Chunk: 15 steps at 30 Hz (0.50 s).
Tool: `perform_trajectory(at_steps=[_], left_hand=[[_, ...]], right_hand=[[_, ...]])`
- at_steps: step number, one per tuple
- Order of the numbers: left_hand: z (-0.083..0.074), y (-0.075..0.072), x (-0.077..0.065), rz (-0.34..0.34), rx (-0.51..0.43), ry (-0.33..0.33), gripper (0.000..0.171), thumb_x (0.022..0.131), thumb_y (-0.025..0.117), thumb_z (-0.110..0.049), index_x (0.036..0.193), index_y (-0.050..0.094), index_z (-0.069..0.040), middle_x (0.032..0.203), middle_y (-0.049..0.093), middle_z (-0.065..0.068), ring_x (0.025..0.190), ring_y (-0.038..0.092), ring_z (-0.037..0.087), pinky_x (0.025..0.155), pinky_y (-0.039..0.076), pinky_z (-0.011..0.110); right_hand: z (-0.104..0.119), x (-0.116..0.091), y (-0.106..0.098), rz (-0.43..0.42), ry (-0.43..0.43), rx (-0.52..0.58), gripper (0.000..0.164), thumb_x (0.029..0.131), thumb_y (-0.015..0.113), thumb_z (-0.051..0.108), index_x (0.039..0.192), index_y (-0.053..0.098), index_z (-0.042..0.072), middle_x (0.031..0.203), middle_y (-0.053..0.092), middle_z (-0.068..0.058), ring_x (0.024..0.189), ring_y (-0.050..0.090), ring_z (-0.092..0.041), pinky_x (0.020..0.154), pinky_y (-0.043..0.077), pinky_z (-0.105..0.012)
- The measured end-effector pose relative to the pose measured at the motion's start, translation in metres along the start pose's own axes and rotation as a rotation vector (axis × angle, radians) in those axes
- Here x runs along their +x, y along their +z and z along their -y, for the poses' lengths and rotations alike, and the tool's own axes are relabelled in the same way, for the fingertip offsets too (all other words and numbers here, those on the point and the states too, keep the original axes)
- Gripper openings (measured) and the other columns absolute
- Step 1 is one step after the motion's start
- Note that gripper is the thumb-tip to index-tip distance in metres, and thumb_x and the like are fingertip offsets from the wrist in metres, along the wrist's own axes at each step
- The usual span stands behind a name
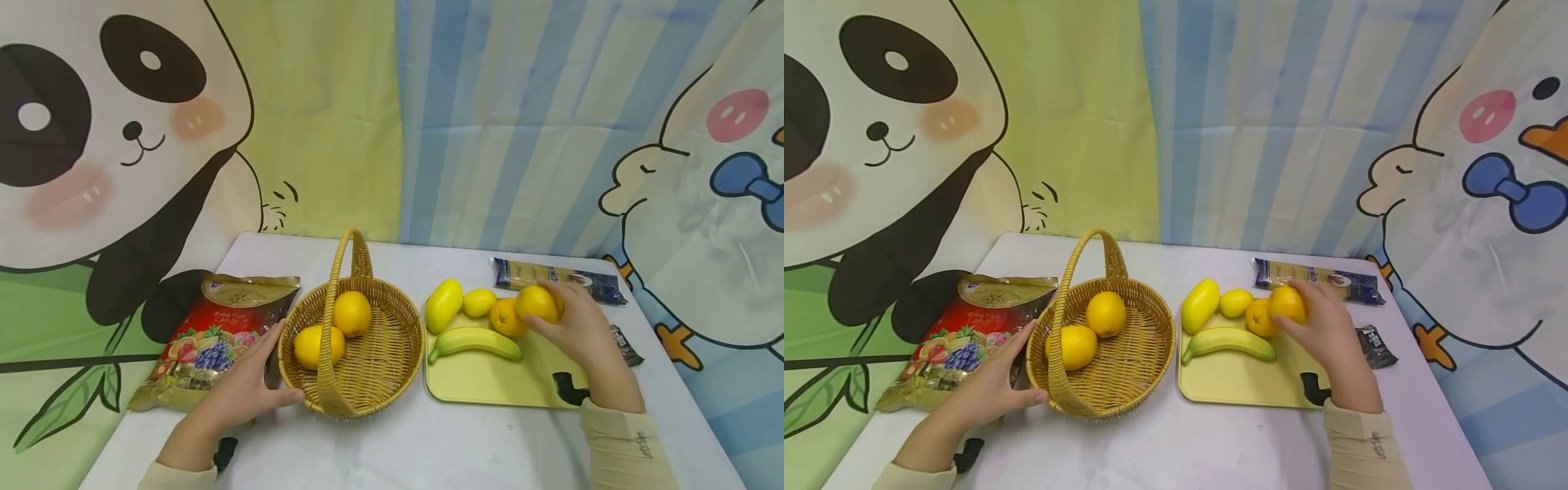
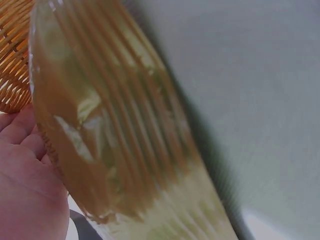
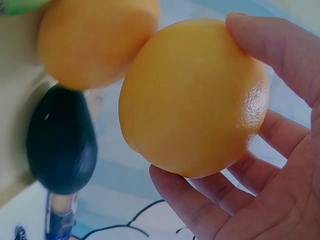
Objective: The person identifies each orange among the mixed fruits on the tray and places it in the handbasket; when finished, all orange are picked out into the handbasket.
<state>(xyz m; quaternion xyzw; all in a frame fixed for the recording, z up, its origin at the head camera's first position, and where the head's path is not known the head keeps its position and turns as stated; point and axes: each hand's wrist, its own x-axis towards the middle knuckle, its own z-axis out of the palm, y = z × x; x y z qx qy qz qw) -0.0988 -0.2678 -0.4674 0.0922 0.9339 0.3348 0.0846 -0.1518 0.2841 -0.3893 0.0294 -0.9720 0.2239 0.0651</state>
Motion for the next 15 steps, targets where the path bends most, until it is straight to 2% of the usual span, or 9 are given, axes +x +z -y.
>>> perform_trajectory(at_steps=[4, 15], left_hand=[[0.000, 0.000, 0.000, -0.001, -0.002, 0.002, 0.130, 0.074, 0.085, -0.068, 0.170, 0.005, -0.031, 0.174, 0.018, 0.023, 0.156, 0.023, 0.056, 0.112, 0.027, 0.084], [-0.001, 0.000, -0.001, 0.000, -0.004, 0.008, 0.131, 0.074, 0.085, -0.068, 0.170, 0.006, -0.027, 0.174, 0.017, 0.023, 0.156, 0.023, 0.055, 0.112, 0.027, 0.084]], right_hand=[[0.011, 0.004, 0.000, 0.000, -0.033, 0.021, 0.072, 0.090, 0.083, 0.028, 0.152, 0.052, 0.008, 0.148, 0.050, -0.029, 0.124, 0.052, -0.051, 0.092, 0.054, -0.069], [0.050, 0.019, 0.008, 0.042, -0.144, 0.056, 0.069, 0.090, 0.084, 0.026, 0.151, 0.054, 0.010, 0.150, 0.050, -0.023, 0.131, 0.052, -0.047, 0.100, 0.052, -0.067]])
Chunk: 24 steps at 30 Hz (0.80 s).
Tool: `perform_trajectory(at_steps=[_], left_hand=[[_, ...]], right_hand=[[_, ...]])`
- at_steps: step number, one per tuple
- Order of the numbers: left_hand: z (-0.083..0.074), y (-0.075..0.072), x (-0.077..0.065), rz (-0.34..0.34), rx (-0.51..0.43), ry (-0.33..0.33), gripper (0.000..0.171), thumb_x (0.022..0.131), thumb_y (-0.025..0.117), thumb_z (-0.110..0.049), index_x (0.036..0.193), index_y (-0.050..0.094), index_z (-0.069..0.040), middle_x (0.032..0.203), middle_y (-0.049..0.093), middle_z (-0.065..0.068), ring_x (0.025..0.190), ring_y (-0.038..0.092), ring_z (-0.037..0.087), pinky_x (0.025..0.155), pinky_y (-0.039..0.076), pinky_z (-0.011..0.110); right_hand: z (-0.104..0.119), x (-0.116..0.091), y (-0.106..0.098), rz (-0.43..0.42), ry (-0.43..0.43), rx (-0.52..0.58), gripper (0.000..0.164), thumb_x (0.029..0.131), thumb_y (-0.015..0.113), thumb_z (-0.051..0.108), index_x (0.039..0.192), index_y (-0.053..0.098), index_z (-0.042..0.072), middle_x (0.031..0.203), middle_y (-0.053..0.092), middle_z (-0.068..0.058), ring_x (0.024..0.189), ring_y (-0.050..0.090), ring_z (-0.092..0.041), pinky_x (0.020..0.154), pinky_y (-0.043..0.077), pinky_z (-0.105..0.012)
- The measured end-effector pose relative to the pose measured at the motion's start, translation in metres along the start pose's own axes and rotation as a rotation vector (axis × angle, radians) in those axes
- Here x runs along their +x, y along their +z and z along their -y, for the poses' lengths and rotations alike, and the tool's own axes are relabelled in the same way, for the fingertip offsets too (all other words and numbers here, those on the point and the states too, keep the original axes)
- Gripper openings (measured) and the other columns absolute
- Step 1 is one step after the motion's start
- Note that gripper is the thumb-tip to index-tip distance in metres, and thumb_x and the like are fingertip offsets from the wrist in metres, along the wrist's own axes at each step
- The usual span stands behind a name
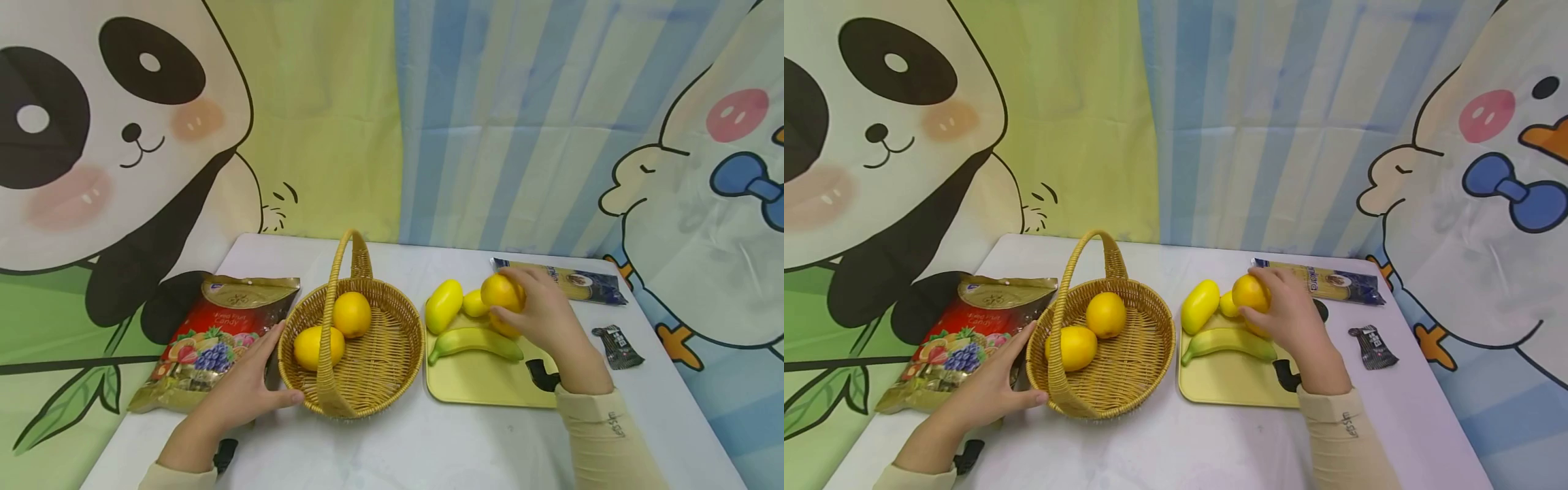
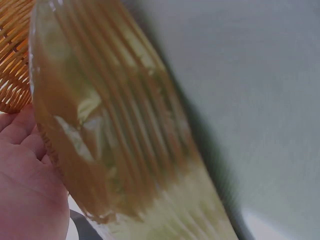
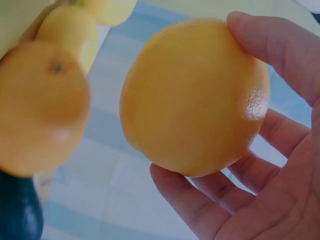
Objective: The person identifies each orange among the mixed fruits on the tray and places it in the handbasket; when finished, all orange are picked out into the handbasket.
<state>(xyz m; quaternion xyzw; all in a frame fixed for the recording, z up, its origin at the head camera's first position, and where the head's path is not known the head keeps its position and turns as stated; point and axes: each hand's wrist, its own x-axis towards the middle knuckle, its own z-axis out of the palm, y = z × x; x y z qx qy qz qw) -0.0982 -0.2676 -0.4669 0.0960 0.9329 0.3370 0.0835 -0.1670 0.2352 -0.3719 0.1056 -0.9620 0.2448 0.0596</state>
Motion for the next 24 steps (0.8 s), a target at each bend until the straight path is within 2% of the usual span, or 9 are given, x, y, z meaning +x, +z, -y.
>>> perform_trajectory(at_steps=[12, 20, 24], left_hand=[[-0.002, 0.000, -0.001, -0.003, 0.016, -0.022, 0.130, 0.074, 0.084, -0.069, 0.170, 0.005, -0.030, 0.174, 0.018, 0.023, 0.156, 0.023, 0.055, 0.111, 0.027, 0.084], [0.000, 0.001, -0.001, -0.008, 0.014, -0.009, 0.131, 0.074, 0.084, -0.069, 0.170, 0.006, -0.028, 0.174, 0.018, 0.022, 0.156, 0.023, 0.055, 0.112, 0.027, 0.084], [0.001, 0.001, 0.000, -0.007, 0.012, 0.000, 0.130, 0.074, 0.084, -0.069, 0.170, 0.006, -0.027, 0.174, 0.018, 0.022, 0.156, 0.023, 0.055, 0.112, 0.027, 0.083]], right_hand=[[0.037, 0.018, 0.023, 0.020, -0.153, -0.010, 0.067, 0.085, 0.088, 0.028, 0.145, 0.060, 0.013, 0.142, 0.059, -0.014, 0.124, 0.060, -0.037, 0.098, 0.058, -0.056], [0.070, 0.029, 0.030, 0.036, -0.273, 0.004, 0.065, 0.083, 0.089, 0.025, 0.142, 0.063, 0.013, 0.140, 0.061, -0.011, 0.123, 0.061, -0.033, 0.099, 0.058, -0.051], [0.087, 0.033, 0.037, 0.070, -0.335, 0.004, 0.065, 0.083, 0.090, 0.026, 0.141, 0.064, 0.013, 0.139, 0.061, -0.009, 0.124, 0.060, -0.031, 0.100, 0.057, -0.047]])
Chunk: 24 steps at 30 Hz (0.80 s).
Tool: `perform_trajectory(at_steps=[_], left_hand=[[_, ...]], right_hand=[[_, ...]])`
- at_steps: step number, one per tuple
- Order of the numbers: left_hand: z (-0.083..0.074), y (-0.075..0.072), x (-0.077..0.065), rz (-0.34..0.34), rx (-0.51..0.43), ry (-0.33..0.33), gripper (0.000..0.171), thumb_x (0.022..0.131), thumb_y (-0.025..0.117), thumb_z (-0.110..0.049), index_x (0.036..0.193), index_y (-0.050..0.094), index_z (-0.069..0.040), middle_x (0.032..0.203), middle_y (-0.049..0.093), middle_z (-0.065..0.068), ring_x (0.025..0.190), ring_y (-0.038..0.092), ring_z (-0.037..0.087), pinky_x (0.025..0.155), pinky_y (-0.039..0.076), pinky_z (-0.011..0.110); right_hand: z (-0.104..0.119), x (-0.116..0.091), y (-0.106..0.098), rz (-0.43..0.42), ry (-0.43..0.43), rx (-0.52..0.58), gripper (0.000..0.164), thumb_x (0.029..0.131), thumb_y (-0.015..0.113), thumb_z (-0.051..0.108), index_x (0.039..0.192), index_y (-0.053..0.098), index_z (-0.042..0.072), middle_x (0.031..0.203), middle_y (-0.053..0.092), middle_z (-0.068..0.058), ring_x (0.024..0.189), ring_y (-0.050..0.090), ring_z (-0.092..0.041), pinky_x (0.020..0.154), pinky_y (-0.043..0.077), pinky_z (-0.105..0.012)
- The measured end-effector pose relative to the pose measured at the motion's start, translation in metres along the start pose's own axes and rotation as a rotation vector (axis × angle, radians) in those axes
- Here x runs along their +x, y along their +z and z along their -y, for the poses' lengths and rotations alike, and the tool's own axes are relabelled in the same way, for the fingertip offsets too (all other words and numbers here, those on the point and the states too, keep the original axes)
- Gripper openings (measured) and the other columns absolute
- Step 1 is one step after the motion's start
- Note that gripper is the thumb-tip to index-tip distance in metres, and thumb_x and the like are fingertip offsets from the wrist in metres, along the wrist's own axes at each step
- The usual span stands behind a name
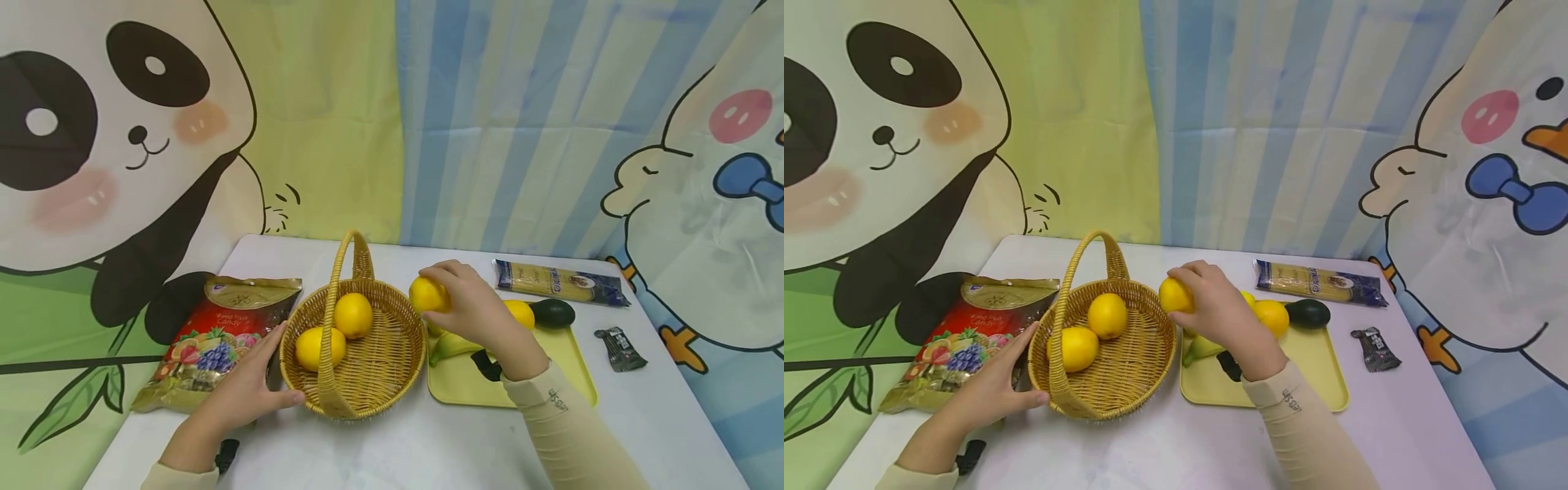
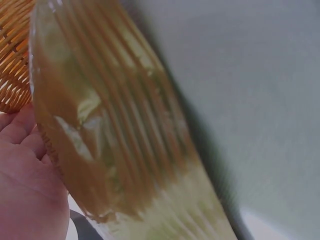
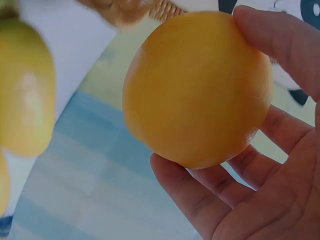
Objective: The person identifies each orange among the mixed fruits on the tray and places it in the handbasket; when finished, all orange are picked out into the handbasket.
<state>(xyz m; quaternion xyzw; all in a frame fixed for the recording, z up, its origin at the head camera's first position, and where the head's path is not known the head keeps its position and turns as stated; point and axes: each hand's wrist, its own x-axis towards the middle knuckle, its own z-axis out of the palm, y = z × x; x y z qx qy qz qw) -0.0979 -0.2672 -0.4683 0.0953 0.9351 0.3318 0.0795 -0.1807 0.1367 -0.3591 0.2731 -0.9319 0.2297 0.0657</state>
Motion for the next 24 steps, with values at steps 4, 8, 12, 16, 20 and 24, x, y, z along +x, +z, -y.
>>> perform_trajectory(at_steps=[4, 8, 12, 16, 20, 24], left_hand=[[0.001, 0.002, 0.001, 0.003, -0.004, 0.006, 0.130, 0.075, 0.083, -0.069, 0.170, 0.006, -0.027, 0.174, 0.018, 0.021, 0.156, 0.023, 0.054, 0.113, 0.028, 0.083], [0.002, 0.004, 0.003, 0.002, 0.001, 0.011, 0.130, 0.075, 0.083, -0.070, 0.170, 0.006, -0.027, 0.174, 0.019, 0.021, 0.156, 0.024, 0.054, 0.113, 0.028, 0.082], [0.002, 0.005, 0.003, -0.004, 0.002, 0.012, 0.130, 0.074, 0.082, -0.071, 0.170, 0.007, -0.026, 0.174, 0.019, 0.021, 0.156, 0.025, 0.054, 0.113, 0.029, 0.082], [0.002, 0.004, 0.002, -0.008, -0.001, 0.007, 0.130, 0.074, 0.083, -0.071, 0.170, 0.008, -0.026, 0.174, 0.020, 0.021, 0.155, 0.025, 0.054, 0.112, 0.029, 0.083], [0.001, 0.003, 0.000, -0.009, -0.001, 0.003, 0.130, 0.074, 0.083, -0.071, 0.170, 0.007, -0.027, 0.174, 0.020, 0.022, 0.156, 0.025, 0.054, 0.112, 0.030, 0.083], [0.002, 0.002, -0.001, -0.012, -0.006, 0.003, 0.130, 0.073, 0.083, -0.071, 0.170, 0.008, -0.026, 0.174, 0.019, 0.022, 0.156, 0.025, 0.054, 0.112, 0.029, 0.082]], right_hand=[[0.014, 0.007, 0.009, 0.057, -0.044, 0.005, 0.065, 0.084, 0.089, 0.028, 0.142, 0.063, 0.013, 0.139, 0.061, -0.009, 0.125, 0.060, -0.030, 0.102, 0.057, -0.045], [0.026, 0.012, 0.016, 0.113, -0.056, 0.014, 0.064, 0.085, 0.088, 0.029, 0.142, 0.063, 0.014, 0.140, 0.061, -0.009, 0.127, 0.059, -0.030, 0.105, 0.056, -0.044], [0.037, 0.017, 0.023, 0.147, -0.070, 0.026, 0.064, 0.085, 0.088, 0.029, 0.143, 0.063, 0.015, 0.139, 0.062, -0.008, 0.127, 0.059, -0.029, 0.107, 0.055, -0.045], [0.045, 0.021, 0.031, 0.177, -0.088, 0.033, 0.063, 0.085, 0.088, 0.030, 0.141, 0.064, 0.016, 0.139, 0.063, -0.007, 0.126, 0.060, -0.028, 0.107, 0.054, -0.044], [0.052, 0.026, 0.039, 0.216, -0.108, 0.030, 0.063, 0.085, 0.087, 0.032, 0.141, 0.064, 0.016, 0.139, 0.063, -0.006, 0.126, 0.060, -0.027, 0.108, 0.054, -0.042], [0.059, 0.030, 0.049, 0.271, -0.133, 0.001, 0.062, 0.085, 0.087, 0.033, 0.141, 0.064, 0.018, 0.139, 0.062, -0.005, 0.124, 0.059, -0.023, 0.104, 0.055, -0.039]])
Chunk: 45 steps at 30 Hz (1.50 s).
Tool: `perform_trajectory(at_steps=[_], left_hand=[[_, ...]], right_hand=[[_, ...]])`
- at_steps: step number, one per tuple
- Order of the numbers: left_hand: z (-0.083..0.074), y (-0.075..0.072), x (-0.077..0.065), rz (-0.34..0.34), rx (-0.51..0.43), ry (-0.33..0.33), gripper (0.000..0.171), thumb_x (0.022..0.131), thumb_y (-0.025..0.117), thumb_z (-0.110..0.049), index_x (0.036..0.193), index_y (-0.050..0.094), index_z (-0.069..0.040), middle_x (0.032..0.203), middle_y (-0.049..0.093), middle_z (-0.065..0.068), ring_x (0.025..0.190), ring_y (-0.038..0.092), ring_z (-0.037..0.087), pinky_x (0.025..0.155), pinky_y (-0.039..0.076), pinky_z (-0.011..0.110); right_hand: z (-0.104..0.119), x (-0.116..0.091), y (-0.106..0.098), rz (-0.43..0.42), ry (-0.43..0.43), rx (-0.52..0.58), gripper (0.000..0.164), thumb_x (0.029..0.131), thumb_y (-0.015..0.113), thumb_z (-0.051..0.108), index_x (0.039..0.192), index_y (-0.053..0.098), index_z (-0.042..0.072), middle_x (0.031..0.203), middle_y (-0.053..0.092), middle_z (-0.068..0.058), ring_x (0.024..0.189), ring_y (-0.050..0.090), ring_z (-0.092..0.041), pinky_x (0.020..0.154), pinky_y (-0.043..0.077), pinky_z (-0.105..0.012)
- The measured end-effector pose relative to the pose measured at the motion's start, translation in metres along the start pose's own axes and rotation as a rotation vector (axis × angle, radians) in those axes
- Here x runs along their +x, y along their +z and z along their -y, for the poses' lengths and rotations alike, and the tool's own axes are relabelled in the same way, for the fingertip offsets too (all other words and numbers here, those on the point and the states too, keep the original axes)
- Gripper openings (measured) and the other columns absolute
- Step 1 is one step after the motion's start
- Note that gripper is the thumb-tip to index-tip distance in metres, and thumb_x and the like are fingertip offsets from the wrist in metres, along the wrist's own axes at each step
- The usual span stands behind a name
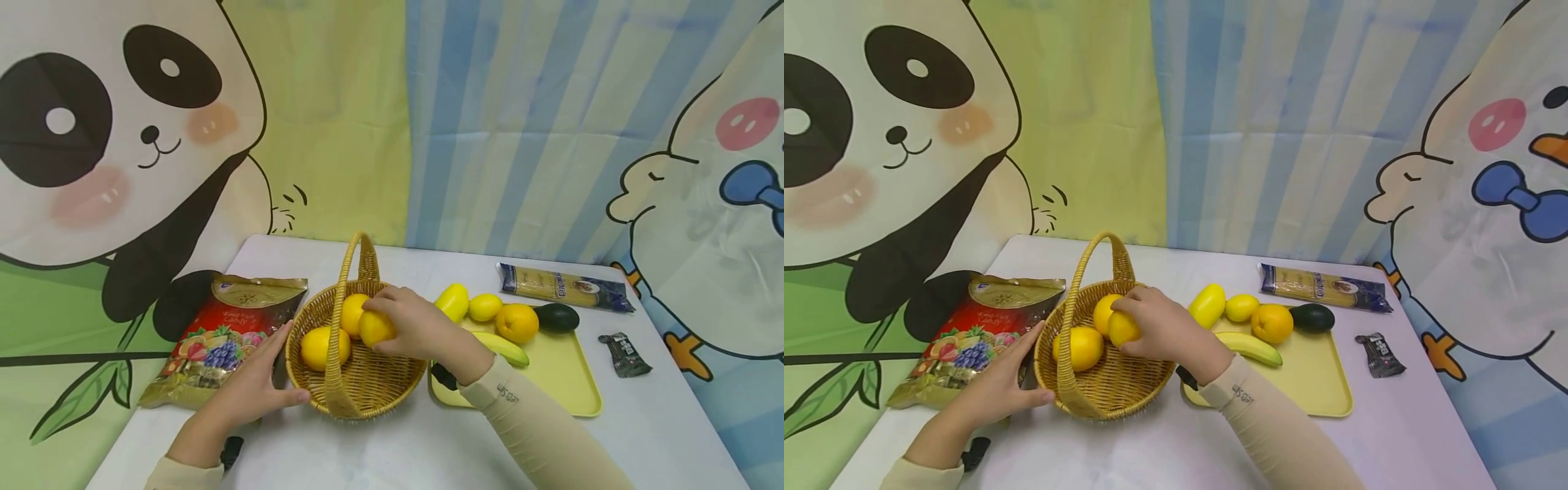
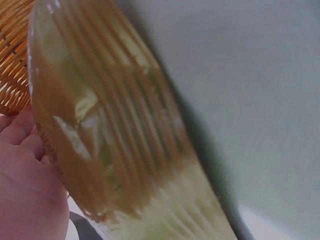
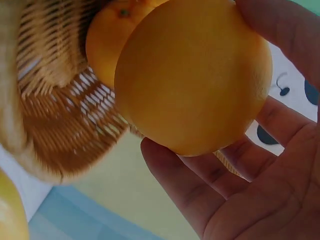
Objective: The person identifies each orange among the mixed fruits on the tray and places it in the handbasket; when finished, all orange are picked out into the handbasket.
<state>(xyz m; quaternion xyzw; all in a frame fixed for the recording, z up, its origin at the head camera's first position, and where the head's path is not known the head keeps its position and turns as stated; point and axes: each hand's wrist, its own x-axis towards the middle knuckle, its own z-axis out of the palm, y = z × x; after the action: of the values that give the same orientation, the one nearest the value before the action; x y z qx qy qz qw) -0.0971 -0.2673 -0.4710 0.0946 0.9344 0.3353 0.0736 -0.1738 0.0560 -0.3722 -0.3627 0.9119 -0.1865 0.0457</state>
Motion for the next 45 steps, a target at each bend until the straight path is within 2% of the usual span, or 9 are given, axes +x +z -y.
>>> perform_trajectory(at_steps=[6, 12, 24, 33, 38, 45], left_hand=[[0.000, 0.000, 0.000, 0.006, -0.010, -0.009, 0.131, 0.074, 0.084, -0.070, 0.170, 0.008, -0.025, 0.174, 0.019, 0.021, 0.156, 0.024, 0.053, 0.113, 0.028, 0.082], [0.001, 0.000, 0.001, 0.005, -0.017, -0.002, 0.130, 0.074, 0.084, -0.070, 0.170, 0.008, -0.027, 0.175, 0.019, 0.020, 0.157, 0.024, 0.053, 0.114, 0.028, 0.082], [-0.001, 0.000, 0.000, 0.014, -0.023, -0.011, 0.130, 0.075, 0.083, -0.069, 0.170, 0.007, -0.027, 0.175, 0.018, 0.020, 0.157, 0.023, 0.053, 0.114, 0.028, 0.082], [-0.002, -0.002, -0.001, 0.015, -0.026, -0.014, 0.129, 0.075, 0.083, -0.070, 0.170, 0.006, -0.028, 0.175, 0.018, 0.019, 0.157, 0.023, 0.053, 0.114, 0.028, 0.081], [-0.001, -0.001, 0.000, 0.011, -0.022, -0.008, 0.129, 0.075, 0.083, -0.070, 0.170, 0.006, -0.029, 0.175, 0.018, 0.019, 0.157, 0.023, 0.052, 0.114, 0.028, 0.081], [0.000, 0.000, 0.000, 0.010, -0.020, -0.006, 0.129, 0.075, 0.082, -0.070, 0.170, 0.006, -0.029, 0.175, 0.018, 0.019, 0.157, 0.024, 0.052, 0.114, 0.028, 0.081]], right_hand=[[0.009, 0.005, 0.010, 0.079, -0.010, -0.077, 0.060, 0.086, 0.086, 0.034, 0.141, 0.065, 0.021, 0.137, 0.063, -0.003, 0.122, 0.059, -0.020, 0.100, 0.057, -0.036], [0.016, 0.010, 0.014, 0.116, -0.024, -0.104, 0.060, 0.084, 0.086, 0.032, 0.139, 0.067, 0.021, 0.134, 0.065, -0.003, 0.119, 0.061, -0.019, 0.099, 0.056, -0.034], [0.022, 0.018, 0.027, 0.201, 0.015, -0.159, 0.062, 0.082, 0.089, 0.037, 0.140, 0.068, 0.026, 0.134, 0.065, -0.001, 0.112, 0.059, -0.017, 0.081, 0.055, -0.028], [0.028, 0.020, 0.032, 0.246, -0.019, -0.229, 0.054, 0.081, 0.090, 0.036, 0.131, 0.071, 0.029, 0.123, 0.063, 0.002, 0.101, 0.057, -0.016, 0.073, 0.052, -0.027], [0.030, 0.022, 0.034, 0.257, -0.031, -0.258, 0.050, 0.080, 0.091, 0.036, 0.125, 0.071, 0.030, 0.120, 0.063, 0.004, 0.102, 0.058, -0.016, 0.076, 0.053, -0.027], [0.032, 0.023, 0.035, 0.265, -0.041, -0.275, 0.054, 0.076, 0.094, 0.038, 0.124, 0.070, 0.030, 0.119, 0.063, 0.005, 0.105, 0.058, -0.016, 0.084, 0.055, -0.029]])
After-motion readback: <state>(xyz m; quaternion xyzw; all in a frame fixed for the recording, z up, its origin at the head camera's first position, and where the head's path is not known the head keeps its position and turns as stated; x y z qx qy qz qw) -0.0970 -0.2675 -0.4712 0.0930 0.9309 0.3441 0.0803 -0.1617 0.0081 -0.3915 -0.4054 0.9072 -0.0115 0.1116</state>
